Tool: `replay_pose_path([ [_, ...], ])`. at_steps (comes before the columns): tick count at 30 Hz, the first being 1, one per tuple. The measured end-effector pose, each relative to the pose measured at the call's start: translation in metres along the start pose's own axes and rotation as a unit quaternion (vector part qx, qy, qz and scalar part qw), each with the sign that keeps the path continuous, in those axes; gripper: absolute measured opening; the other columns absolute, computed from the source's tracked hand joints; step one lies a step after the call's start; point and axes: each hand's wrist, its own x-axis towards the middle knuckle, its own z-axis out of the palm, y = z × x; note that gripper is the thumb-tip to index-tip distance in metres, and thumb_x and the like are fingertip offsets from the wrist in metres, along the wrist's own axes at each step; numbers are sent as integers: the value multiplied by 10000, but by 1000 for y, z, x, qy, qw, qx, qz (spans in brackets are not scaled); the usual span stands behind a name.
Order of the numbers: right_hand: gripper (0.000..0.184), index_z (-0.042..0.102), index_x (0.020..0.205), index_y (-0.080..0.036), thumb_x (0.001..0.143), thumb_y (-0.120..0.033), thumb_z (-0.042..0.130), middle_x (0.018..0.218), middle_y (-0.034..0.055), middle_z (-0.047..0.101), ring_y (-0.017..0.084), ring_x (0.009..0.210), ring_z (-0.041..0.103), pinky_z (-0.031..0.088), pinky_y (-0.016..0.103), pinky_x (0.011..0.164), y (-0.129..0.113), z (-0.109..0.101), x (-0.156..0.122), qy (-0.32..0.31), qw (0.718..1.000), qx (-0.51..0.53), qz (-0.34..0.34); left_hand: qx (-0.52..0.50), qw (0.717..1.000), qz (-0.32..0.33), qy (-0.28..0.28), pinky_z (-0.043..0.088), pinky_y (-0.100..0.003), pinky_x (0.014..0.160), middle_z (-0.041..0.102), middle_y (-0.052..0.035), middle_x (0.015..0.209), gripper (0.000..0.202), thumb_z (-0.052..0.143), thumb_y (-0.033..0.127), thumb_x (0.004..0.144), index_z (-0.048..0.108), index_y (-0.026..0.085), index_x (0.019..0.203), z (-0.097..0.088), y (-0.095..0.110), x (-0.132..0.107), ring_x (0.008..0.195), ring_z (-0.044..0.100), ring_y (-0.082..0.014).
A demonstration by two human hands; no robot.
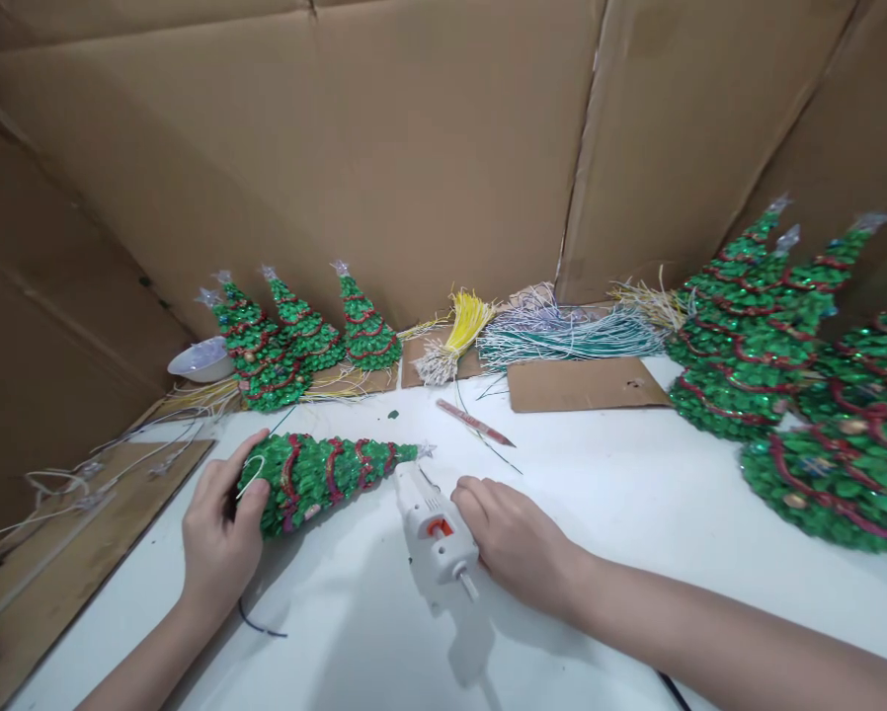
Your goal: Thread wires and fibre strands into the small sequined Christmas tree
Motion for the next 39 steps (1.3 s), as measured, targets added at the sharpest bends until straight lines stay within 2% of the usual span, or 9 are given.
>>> replay_pose_path([
  [9,231,477,908,-156,803,-48,302,777,66,550,171,695,544,458,279,596,-4,-3,0,-12,997,-76,-10,29,999,-9,-28,363,-270,593,391,9,699,442,391,368,840,489,182,1228,-1,-3,5,628,410,-151],
  [16,244,482,867,-150,812,-13,288,760,64,523,164,682,518,424,269,601,-7,-6,1,-3,990,-140,-25,23,999,-18,-45,365,-276,605,439,-4,739,443,375,388,842,483,202,1229,-1,-7,7,685,453,-170],
  [28,263,494,847,-143,854,-39,253,728,60,515,154,647,499,400,260,571,-5,-4,1,7,987,-155,-28,8,999,-9,-48,347,-278,616,442,-10,755,457,364,397,849,492,167,1222,0,-7,8,695,446,-174],
  [39,231,478,828,-151,834,-34,278,688,48,484,161,613,465,367,262,544,-6,-6,2,-12,986,-166,-19,4,999,6,-41,341,-278,616,482,-27,785,456,378,381,850,497,156,1229,1,-9,9,725,464,-182],
])
